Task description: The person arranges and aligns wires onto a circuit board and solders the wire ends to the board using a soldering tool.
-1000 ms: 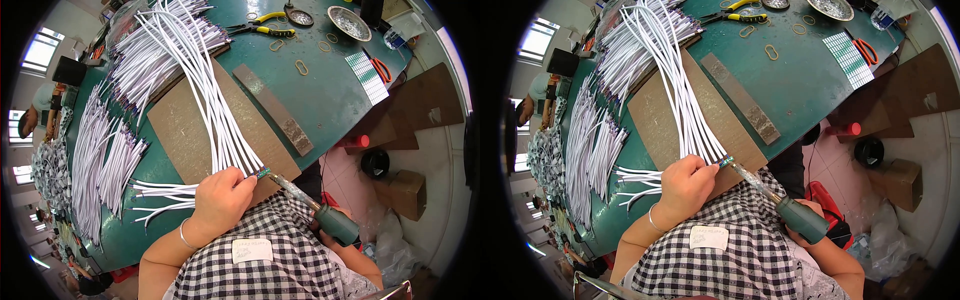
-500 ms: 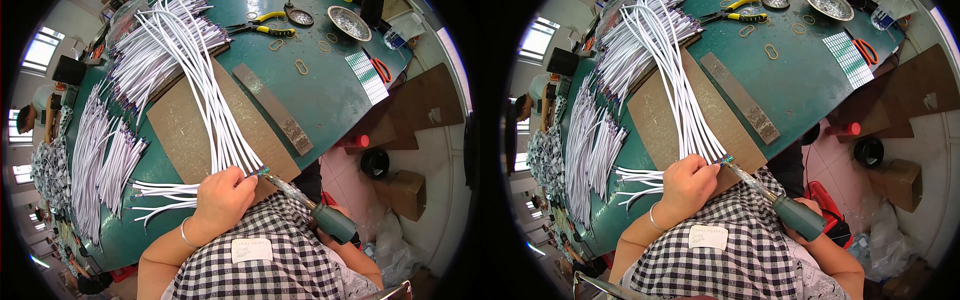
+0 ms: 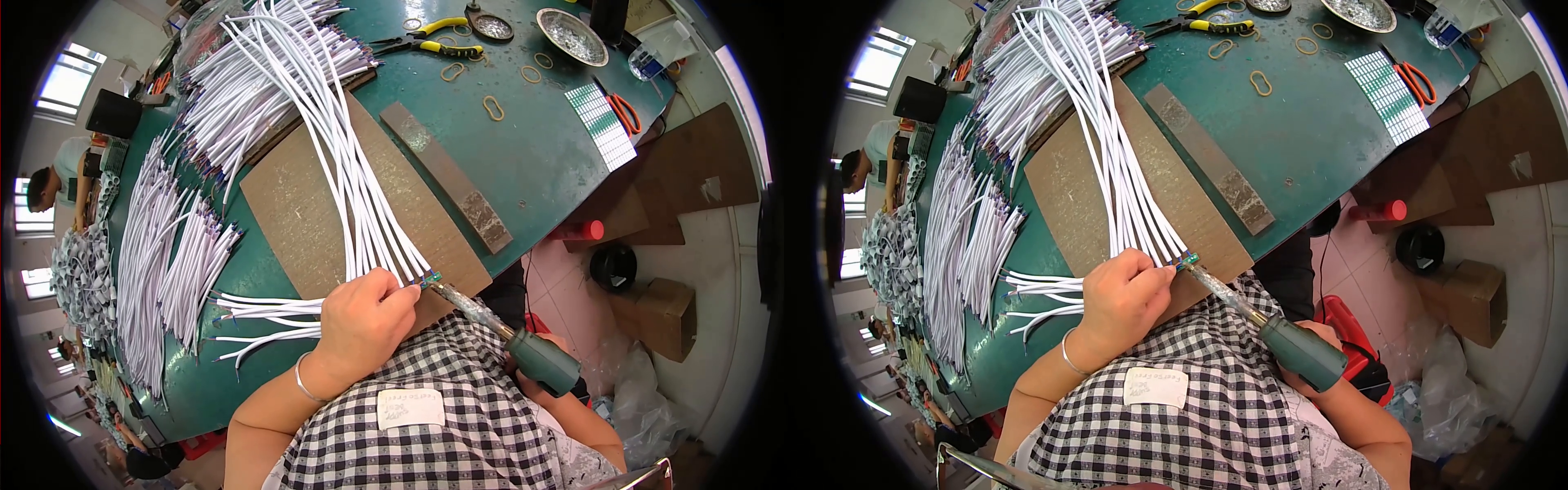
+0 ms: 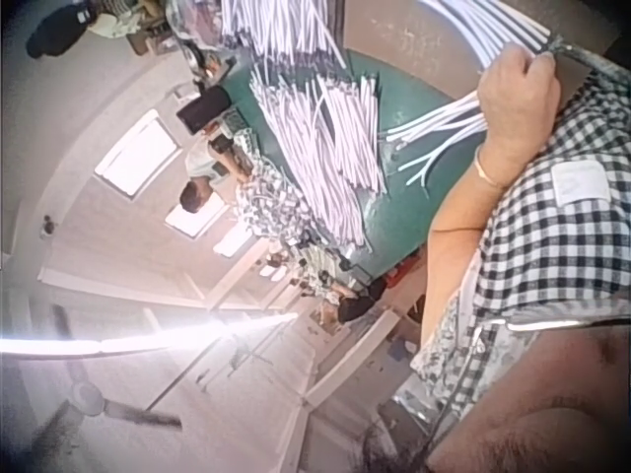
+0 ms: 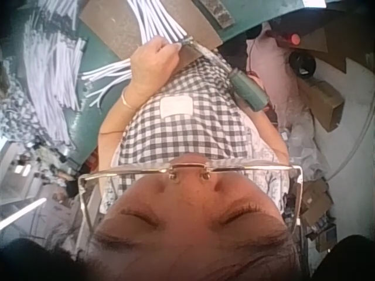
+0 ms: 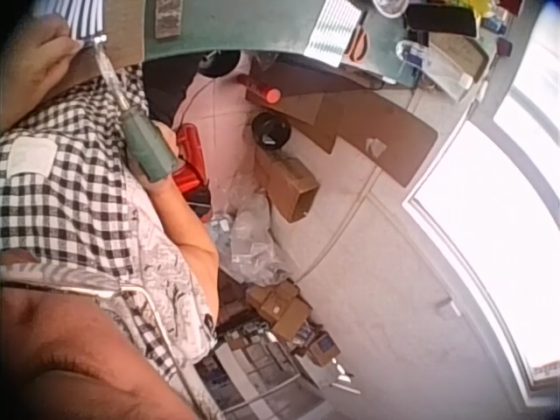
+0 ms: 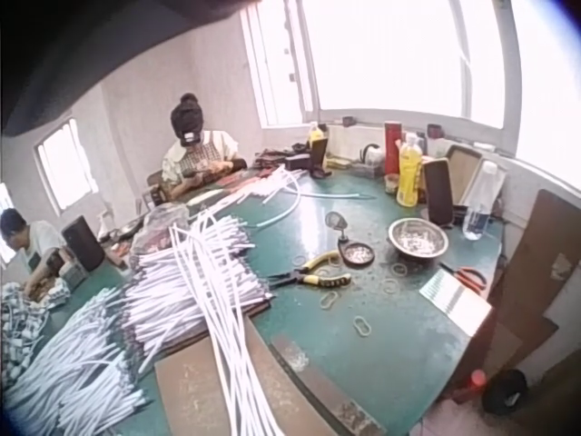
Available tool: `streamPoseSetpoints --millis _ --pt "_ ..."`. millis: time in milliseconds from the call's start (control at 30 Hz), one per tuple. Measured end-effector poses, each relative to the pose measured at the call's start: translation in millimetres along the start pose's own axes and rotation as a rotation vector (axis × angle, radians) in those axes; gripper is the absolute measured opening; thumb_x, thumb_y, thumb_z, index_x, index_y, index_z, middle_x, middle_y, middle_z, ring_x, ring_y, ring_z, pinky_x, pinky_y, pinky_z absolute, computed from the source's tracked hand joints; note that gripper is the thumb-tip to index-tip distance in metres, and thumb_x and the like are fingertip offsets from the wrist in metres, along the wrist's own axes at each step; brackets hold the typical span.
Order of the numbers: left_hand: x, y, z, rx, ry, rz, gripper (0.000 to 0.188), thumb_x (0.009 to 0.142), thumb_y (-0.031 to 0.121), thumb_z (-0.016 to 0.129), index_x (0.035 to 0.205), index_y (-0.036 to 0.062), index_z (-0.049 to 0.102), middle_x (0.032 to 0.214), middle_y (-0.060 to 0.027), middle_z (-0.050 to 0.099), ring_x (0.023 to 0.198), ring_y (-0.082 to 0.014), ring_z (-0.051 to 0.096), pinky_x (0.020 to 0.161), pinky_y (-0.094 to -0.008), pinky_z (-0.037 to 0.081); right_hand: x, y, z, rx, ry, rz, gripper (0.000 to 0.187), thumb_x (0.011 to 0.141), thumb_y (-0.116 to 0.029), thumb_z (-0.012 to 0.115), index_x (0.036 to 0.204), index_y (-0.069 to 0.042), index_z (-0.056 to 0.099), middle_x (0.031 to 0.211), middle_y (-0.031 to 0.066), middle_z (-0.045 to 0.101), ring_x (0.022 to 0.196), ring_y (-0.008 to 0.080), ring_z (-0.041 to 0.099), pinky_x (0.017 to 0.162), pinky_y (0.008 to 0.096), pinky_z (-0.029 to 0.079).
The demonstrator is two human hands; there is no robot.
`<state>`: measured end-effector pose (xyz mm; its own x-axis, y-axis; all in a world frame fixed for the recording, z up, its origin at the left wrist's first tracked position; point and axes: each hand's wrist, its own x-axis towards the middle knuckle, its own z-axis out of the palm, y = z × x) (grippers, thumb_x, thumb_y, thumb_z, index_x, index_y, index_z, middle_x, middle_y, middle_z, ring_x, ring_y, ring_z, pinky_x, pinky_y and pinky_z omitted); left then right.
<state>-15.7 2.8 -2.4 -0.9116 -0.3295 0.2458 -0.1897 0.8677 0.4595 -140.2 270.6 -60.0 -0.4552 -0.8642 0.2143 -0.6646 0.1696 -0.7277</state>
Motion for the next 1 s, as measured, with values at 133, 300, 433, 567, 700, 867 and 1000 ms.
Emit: streamPoseSetpoints --millis 133,300,433,567,700,867,1000 --pt "-0.3 -0.2 0.2 -0.012 0.004 -0.018 0.013 0.068 0.004 0.073 0.079 0.0079 0.067 0.069 -0.0037 0.054 0.056 -0.0205 0.055 0.049 -0.0322 0.044 1.7 -2.6 7.3 -0.024 0.135 0.001 0.020 0.086 -0.026 0.060 0.081 -0.008 0.066 0.072 0.0032 0.065 0.062 0.0240 0.060 0.067 0.0343 0.047" --pt "0.0 -0.5 -0.4 -0.022 0.009 -0.022 0.014 0.068 0.004 0.073 0.080 0.0080 0.067 0.070 -0.0034 0.054 0.057 -0.0200 0.055 0.049 -0.0318 0.044 -10.2 5.6 7.6 0.055 0.039 0.033 0.017 0.073 -0.011 0.072 0.090 -0.007 0.070 0.089 0.0080 0.068 0.081 0.0258 0.064 0.071 0.0335 0.051" --pt "1.3 -0.5 -0.6 -0.022 -0.001 -0.019 0.015 0.067 0.004 0.073 0.080 0.0082 0.068 0.070 -0.0032 0.054 0.057 -0.0199 0.056 0.050 -0.0317 0.044 -10.7 6.2 6.4 0.056 0.000 0.071 0.018 0.072 -0.010 0.072 0.090 -0.008 0.070 0.089 0.0078 0.068 0.081 0.0259 0.064 0.070 0.0337 0.051" --pt "1.5 -0.2 -1.0 -0.018 -0.007 -0.027 0.015 0.067 0.004 0.073 0.080 0.0084 0.068 0.070 -0.0032 0.054 0.057 -0.0200 0.056 0.049 -0.0315 0.044 -1.1 0.1 3.0 -0.034 0.025 -0.012 0.020 0.070 -0.009 0.072 0.089 -0.008 0.070 0.089 0.0078 0.068 0.082 0.0260 0.063 0.071 0.0345 0.051" --pt "1.8 0.0 -0.8 -0.015 -0.013 -0.028 0.015 0.067 0.004 0.072 0.080 0.0084 0.068 0.070 -0.0033 0.054 0.057 -0.0200 0.056 0.049 -0.0314 0.044 -6.3 4.9 5.8 0.058 -0.019 0.061 0.020 0.069 -0.010 0.072 0.089 -0.008 0.070 0.089 0.0081 0.067 0.084 0.0261 0.063 0.070 0.0346 0.051" --pt "3.0 0.2 0.1 -0.020 -0.005 -0.020 0.015 0.066 0.003 0.072 0.080 0.0084 0.067 0.069 -0.0034 0.054 0.056 -0.0199 0.055 0.049 -0.0312 0.044 -10.4 7.8 7.8 -0.008 -0.014 0.041 0.020 0.069 -0.010 0.072 0.089 -0.008 0.069 0.091 0.0084 0.067 0.082 0.0267 0.063 0.068 0.0345 0.051" --pt "2.0 0.4 0.8 -0.016 0.001 -0.024 0.015 0.066 0.003 0.072 0.079 0.0084 0.067 0.069 -0.0034 0.053 0.056 -0.0197 0.055 0.048 -0.0311 0.043 1.2 0.6 -0.8 0.054 -0.131 0.146 0.022 0.069 -0.013 0.072 0.090 -0.007 0.069 0.089 0.0092 0.066 0.077 0.0276 0.064 0.066 0.0344 0.051"
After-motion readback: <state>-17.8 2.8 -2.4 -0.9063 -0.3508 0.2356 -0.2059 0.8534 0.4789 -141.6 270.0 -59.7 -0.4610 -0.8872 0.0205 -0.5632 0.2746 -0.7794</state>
